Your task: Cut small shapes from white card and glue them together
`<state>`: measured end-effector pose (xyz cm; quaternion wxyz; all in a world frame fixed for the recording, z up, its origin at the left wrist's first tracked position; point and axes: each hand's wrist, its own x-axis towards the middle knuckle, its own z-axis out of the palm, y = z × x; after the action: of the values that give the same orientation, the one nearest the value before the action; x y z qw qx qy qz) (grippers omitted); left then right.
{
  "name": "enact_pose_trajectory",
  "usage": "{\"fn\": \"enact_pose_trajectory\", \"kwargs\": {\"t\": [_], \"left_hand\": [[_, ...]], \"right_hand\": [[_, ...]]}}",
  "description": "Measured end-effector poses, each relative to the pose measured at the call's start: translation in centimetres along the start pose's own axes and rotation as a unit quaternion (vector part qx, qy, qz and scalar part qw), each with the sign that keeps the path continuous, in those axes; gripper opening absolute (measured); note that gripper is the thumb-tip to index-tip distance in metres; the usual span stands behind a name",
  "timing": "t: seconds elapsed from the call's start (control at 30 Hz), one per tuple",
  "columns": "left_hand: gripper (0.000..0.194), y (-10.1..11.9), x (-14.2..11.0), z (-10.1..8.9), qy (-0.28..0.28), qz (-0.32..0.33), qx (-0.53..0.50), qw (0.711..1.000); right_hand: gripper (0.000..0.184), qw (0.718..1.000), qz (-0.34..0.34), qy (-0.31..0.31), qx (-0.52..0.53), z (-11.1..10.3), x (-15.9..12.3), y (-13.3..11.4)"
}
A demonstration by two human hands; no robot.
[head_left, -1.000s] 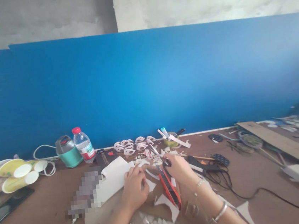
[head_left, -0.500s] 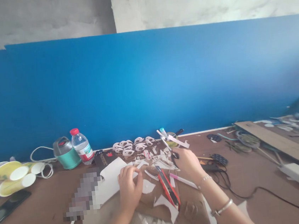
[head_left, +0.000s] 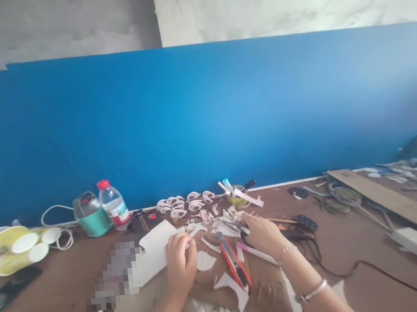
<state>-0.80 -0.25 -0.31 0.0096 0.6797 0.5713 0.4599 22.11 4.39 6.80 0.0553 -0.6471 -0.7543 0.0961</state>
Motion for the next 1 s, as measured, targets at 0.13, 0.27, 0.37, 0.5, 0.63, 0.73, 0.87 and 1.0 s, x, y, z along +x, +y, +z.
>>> {"fn": "enact_pose_trajectory", "kwargs": {"t": [0.13,0.27,0.37,0.5,0.63,0.73,0.87,1.0], "left_hand": [[0.016,0.0,0.0,0.0,0.002,0.001,-0.012,1.0],[0.017,0.0,0.1,0.0,0.004,-0.01,-0.019,1.0],[0.017,-0.1,0.1,-0.1,0.008,-0.012,-0.024,1.0],[0.017,-0.2,0.2,-0.1,0.022,-0.019,-0.031,0.999],[0.014,-0.8,0.0,0.2,0.076,-0.072,-0.063,0.992],[0.016,-1.6,-0.1,0.5,0.122,-0.105,-0.078,0.984],[0.022,-2.0,-0.1,0.6,0.12,-0.085,-0.064,0.987],[0.025,-1.5,-0.1,0.4,0.077,-0.062,-0.04,0.994]], "right_hand": [[0.019,1.0,0.011,0.007,0.003,0.8,0.5,0.0],[0.023,1.0,-0.001,0.006,0.029,1.0,0.8,-0.2],[0.026,0.998,-0.013,0.005,0.053,0.8,0.7,-0.2],[0.021,0.998,-0.002,0.007,0.069,0.3,0.6,-0.3],[0.011,0.997,0.007,0.002,0.083,0.2,0.6,-0.5],[0.017,0.995,0.009,0.007,0.098,0.3,0.7,-0.5],[0.007,0.994,0.03,0.025,0.106,0.5,1.0,-0.3],[0.019,0.991,0.036,0.017,0.13,0.4,1.3,0.1]]}}
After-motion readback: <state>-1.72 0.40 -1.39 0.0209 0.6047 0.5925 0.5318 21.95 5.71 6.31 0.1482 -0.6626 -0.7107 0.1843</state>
